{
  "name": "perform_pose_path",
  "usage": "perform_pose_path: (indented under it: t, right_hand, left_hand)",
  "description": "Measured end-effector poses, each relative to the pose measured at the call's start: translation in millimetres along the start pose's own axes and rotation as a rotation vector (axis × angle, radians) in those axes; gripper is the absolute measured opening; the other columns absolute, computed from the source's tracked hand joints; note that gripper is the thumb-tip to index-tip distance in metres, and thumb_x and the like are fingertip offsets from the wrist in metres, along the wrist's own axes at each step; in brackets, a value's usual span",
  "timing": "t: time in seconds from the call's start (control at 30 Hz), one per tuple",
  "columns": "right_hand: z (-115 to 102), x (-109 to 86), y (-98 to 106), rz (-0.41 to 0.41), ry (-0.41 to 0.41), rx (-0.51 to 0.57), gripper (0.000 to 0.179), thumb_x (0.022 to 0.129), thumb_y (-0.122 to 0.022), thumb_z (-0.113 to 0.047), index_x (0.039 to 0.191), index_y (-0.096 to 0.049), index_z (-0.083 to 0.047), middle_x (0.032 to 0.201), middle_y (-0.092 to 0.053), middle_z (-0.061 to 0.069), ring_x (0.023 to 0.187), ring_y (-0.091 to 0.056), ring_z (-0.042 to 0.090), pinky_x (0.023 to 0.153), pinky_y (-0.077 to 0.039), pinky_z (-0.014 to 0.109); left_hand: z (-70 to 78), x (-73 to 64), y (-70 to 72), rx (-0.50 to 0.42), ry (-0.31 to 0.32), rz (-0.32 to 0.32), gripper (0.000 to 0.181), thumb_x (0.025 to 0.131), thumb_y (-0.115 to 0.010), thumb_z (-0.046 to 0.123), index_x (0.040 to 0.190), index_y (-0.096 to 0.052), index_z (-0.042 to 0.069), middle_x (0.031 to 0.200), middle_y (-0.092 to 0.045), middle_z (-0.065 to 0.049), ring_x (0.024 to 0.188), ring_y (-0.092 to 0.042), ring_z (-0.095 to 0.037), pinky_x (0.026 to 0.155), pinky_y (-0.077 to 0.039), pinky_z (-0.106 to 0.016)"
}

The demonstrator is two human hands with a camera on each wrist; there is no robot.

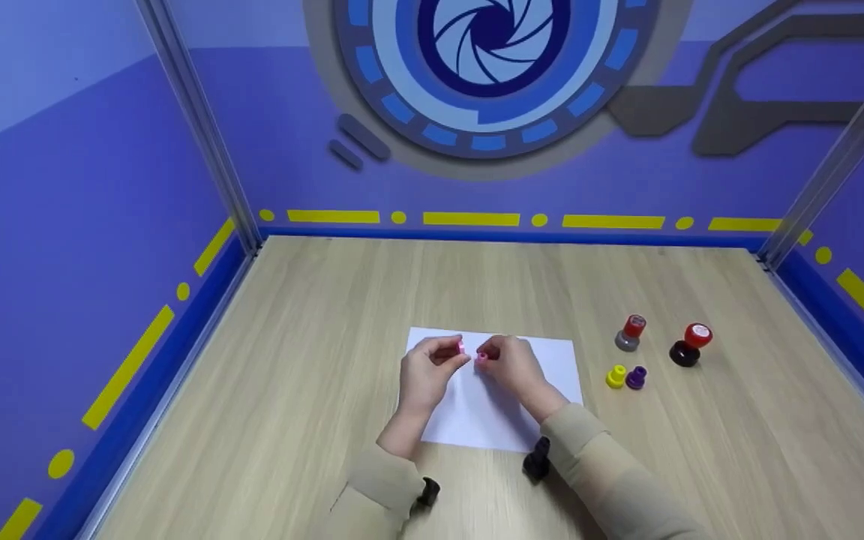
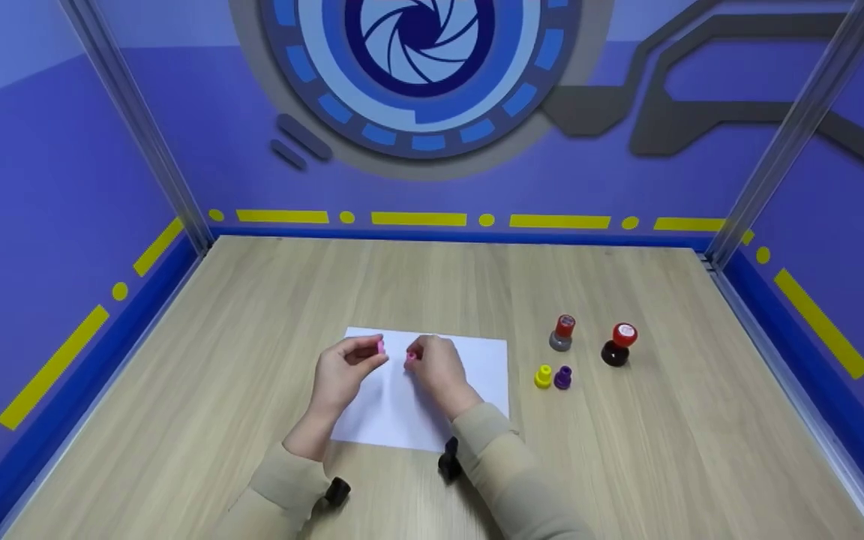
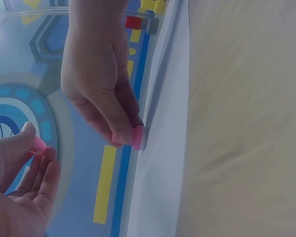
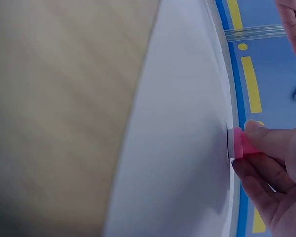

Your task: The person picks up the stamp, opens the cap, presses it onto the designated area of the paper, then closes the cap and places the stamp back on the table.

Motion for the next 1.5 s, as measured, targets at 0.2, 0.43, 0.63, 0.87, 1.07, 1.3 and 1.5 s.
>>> perform_pose_path:
  t: [0.2, 0.43, 0.63, 0.87, 1.07, 1.3, 1.5]
  right_hand:
    - [0.4, -1.4, -1.0, -0.018, -0.015, 0.013, 0.011, 0.084, -0.083, -0.001, 0.093, -0.075, -0.003, 0.086, -0.075, 0.007, 0.080, -0.066, 0.017, 0.079, -0.062, 0.037]
    - [0.0, -0.8, -0.9, -0.025, -0.022, 0.009, 0.014, 0.084, -0.083, -0.002, 0.094, -0.074, -0.004, 0.087, -0.075, 0.007, 0.079, -0.066, 0.016, 0.078, -0.062, 0.035]
    - [-1.4, 1.9, -1.7, -0.018, 0.003, -0.009, 0.013, 0.083, -0.083, 0.000, 0.091, -0.074, -0.003, 0.084, -0.075, 0.006, 0.077, -0.064, 0.015, 0.076, -0.061, 0.035]
    - [-0.3, 1.4, -4.5, -0.055, -0.015, -0.019, 0.013, 0.084, -0.083, -0.003, 0.093, -0.074, -0.005, 0.085, -0.073, 0.005, 0.078, -0.064, 0.016, 0.076, -0.061, 0.035]
    - [-3.9, 2.5, -2.9, -0.051, 0.008, -0.013, 0.014, 0.084, -0.084, -0.003, 0.094, -0.074, -0.004, 0.085, -0.074, 0.006, 0.078, -0.065, 0.016, 0.078, -0.062, 0.037]
    - [-3.6, 1.4, -4.8, -0.053, 0.015, -0.029, 0.014, 0.085, -0.083, -0.004, 0.094, -0.073, -0.005, 0.086, -0.073, 0.006, 0.078, -0.064, 0.016, 0.080, -0.062, 0.036]
    - [-3.8, 0.6, -2.3, -0.034, 0.029, -0.027, 0.015, 0.084, -0.084, -0.002, 0.092, -0.072, -0.005, 0.084, -0.072, 0.005, 0.078, -0.064, 0.016, 0.078, -0.061, 0.035]
  left_hand:
    - [-2.1, -0.9, 1.1, 0.022, 0.018, -0.003, 0.029, 0.081, -0.084, 0.001, 0.108, -0.077, -0.004, 0.102, -0.076, -0.018, 0.092, -0.074, -0.026, 0.082, -0.064, -0.025]
    - [-3.7, 2.9, 2.8, -0.002, 0.021, 0.008, 0.029, 0.081, -0.085, 0.001, 0.108, -0.077, -0.005, 0.101, -0.076, -0.021, 0.094, -0.074, -0.029, 0.083, -0.064, -0.027]
    - [-3.7, 3.7, 5.7, 0.012, 0.019, 0.009, 0.027, 0.082, -0.083, 0.001, 0.108, -0.077, -0.004, 0.103, -0.076, -0.020, 0.094, -0.074, -0.028, 0.082, -0.064, -0.026]
    - [-5.7, 2.9, 7.7, 0.019, 0.025, 0.009, 0.029, 0.082, -0.083, 0.001, 0.109, -0.076, -0.005, 0.101, -0.076, -0.019, 0.092, -0.074, -0.024, 0.079, -0.063, -0.022]
    - [-5.3, 3.9, 7.5, 0.027, 0.040, 0.008, 0.028, 0.083, -0.083, 0.001, 0.109, -0.076, -0.004, 0.104, -0.076, -0.019, 0.094, -0.074, -0.026, 0.081, -0.063, -0.023]
    - [-8.2, 3.3, 6.6, 0.020, 0.051, 0.008, 0.029, 0.083, -0.084, 0.001, 0.110, -0.076, -0.004, 0.103, -0.077, -0.019, 0.095, -0.074, -0.027, 0.083, -0.064, -0.025]
    - [-6.8, 4.1, 5.6, 0.015, 0.039, 0.005, 0.029, 0.083, -0.083, 0.001, 0.110, -0.076, -0.005, 0.102, -0.076, -0.020, 0.094, -0.074, -0.027, 0.083, -0.064, -0.025]
Point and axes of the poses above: each hand's wrist, its own x-axis towards the middle knuckle, its own y-axis out of the back of the hand, z = x × y, the point moved 9 cm from there along x, towards the middle knuckle
